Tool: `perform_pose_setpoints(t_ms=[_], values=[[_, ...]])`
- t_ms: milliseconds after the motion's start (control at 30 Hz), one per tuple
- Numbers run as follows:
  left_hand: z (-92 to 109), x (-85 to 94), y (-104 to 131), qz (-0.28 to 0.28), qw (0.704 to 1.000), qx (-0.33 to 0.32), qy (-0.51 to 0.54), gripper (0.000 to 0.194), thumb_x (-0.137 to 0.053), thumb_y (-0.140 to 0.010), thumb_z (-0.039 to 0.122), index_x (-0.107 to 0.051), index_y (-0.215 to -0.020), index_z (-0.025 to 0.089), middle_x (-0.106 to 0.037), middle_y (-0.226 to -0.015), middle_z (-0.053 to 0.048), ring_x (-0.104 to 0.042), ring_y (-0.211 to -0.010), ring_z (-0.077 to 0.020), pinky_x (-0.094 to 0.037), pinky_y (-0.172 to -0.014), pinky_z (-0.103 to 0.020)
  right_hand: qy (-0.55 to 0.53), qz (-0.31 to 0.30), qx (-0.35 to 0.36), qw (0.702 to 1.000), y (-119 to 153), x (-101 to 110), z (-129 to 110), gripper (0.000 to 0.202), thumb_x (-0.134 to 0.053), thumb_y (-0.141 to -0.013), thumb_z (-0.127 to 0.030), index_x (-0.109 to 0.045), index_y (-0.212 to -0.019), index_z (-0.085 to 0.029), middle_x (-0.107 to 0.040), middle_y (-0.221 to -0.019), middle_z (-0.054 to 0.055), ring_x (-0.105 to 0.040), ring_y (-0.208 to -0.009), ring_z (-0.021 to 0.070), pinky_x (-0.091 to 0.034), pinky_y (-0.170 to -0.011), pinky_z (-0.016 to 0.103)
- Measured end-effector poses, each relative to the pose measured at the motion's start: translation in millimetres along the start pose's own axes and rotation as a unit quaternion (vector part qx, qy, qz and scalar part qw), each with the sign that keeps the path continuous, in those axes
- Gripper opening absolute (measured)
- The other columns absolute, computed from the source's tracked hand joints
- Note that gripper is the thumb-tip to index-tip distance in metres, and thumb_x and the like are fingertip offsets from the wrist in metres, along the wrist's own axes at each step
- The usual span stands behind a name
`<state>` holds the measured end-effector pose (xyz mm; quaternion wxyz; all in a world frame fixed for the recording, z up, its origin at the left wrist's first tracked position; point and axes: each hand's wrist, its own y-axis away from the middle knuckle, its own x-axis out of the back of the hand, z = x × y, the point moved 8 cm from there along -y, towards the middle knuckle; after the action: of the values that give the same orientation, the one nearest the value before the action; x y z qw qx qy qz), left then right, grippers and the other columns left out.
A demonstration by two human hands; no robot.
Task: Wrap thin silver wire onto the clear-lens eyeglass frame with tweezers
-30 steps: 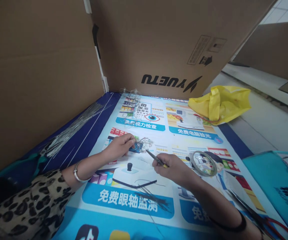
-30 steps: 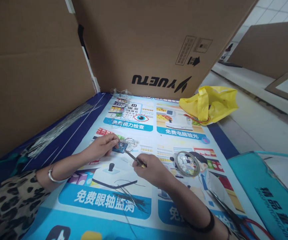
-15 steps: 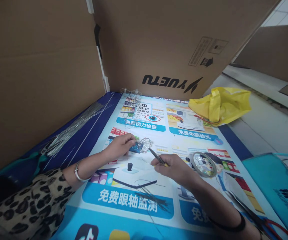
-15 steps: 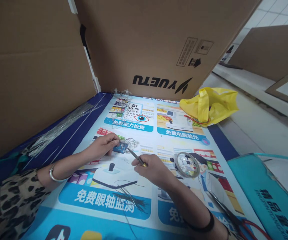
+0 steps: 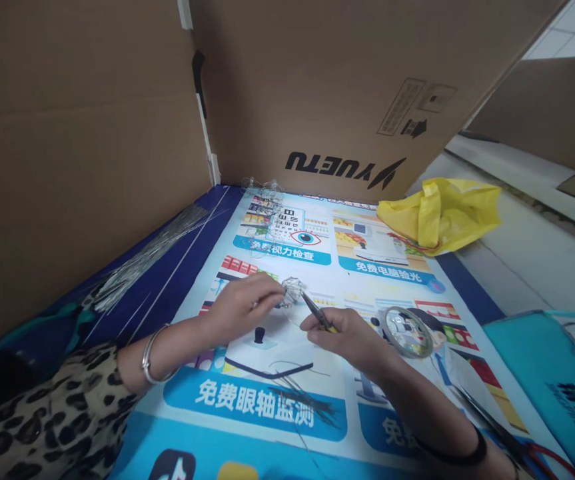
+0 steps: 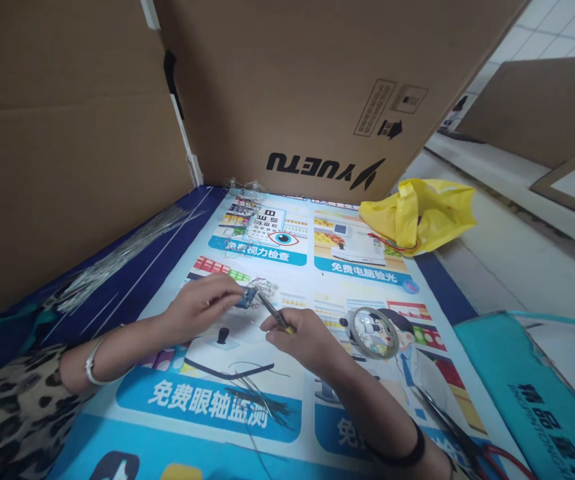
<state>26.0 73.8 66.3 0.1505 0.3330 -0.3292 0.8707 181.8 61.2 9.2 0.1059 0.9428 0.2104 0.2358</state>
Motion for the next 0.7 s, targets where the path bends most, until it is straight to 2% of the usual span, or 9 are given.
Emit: perform_pose_setpoints(t_ms=[67,133,300,400,500,700], values=[[20.9,-15.2,5.1,-0.070,0.994,-0.076,-0.043,0.020,-0.042,-0.090,0.025,-0.059,-0.093,0.017,-0.062,-0.086,-0.004,-0.055,-0.080,-0.0148,-0.043,-0.068,-0.026,-0.017,0.004,0.018,1.000,0.6,-0.2,-4.2,0.017,-0.059,-0.067,-0.028,-0.066,-0.078,-0.016,-0.057,-0.064,-0.002,-0.047,-0.061,0.0109,-0.037,-0.059,0.024],[32.9,-26.3,10.8,-0.108,0.981,-0.121,-0.103,0.020,-0.041,-0.090,0.024,-0.059,-0.094,0.017,-0.062,-0.086,-0.005,-0.054,-0.079,-0.0160,-0.042,-0.067,-0.027,-0.034,0.004,0.038,0.999,1.6,-1.0,-8.1,0.015,-0.060,-0.067,-0.027,-0.064,-0.076,-0.016,-0.058,-0.067,-0.001,-0.049,-0.064,0.0113,-0.038,-0.062,0.024],[47.1,-32.5,18.1,-0.125,0.946,-0.196,-0.227,0.021,-0.040,-0.091,0.017,-0.056,-0.105,0.016,-0.060,-0.079,-0.004,-0.050,-0.075,-0.0169,-0.037,-0.062,-0.030,-0.061,-0.001,0.034,0.998,3.0,-3.7,-7.0,0.020,-0.062,-0.066,-0.025,-0.063,-0.083,-0.016,-0.056,-0.068,-0.002,-0.047,-0.062,0.0100,-0.037,-0.059,0.022],[55.0,-30.1,20.8,-0.127,0.926,-0.245,-0.257,0.020,-0.038,-0.091,0.015,-0.056,-0.098,0.015,-0.059,-0.078,-0.003,-0.049,-0.075,-0.0173,-0.036,-0.063,-0.032,-0.049,-0.020,0.018,0.998,3.2,-7.2,-4.2,0.016,-0.062,-0.066,-0.026,-0.063,-0.078,-0.015,-0.054,-0.064,-0.003,-0.044,-0.058,0.0090,-0.035,-0.056,0.022],[57.0,-28.9,21.9,-0.128,0.918,-0.256,-0.274,0.020,-0.037,-0.091,0.014,-0.057,-0.092,0.015,-0.058,-0.078,-0.004,-0.048,-0.075,-0.0174,-0.037,-0.065,-0.033,-0.033,-0.033,0.010,0.999,3.0,-9.2,-2.3,0.012,-0.061,-0.067,-0.025,-0.062,-0.073,-0.015,-0.051,-0.060,-0.003,-0.042,-0.056,0.0086,-0.033,-0.054,0.022],[53.0,-30.1,20.6,-0.130,0.925,-0.221,-0.281,0.021,-0.037,-0.090,0.015,-0.057,-0.095,0.016,-0.057,-0.078,-0.005,-0.048,-0.075,-0.0178,-0.041,-0.067,-0.032,-0.028,-0.054,0.042,0.997,-2.6,-11.9,-8.6,0.005,-0.059,-0.065,-0.021,-0.059,-0.067,-0.016,-0.052,-0.061,-0.003,-0.045,-0.060,0.0097,-0.034,-0.056,0.021]])
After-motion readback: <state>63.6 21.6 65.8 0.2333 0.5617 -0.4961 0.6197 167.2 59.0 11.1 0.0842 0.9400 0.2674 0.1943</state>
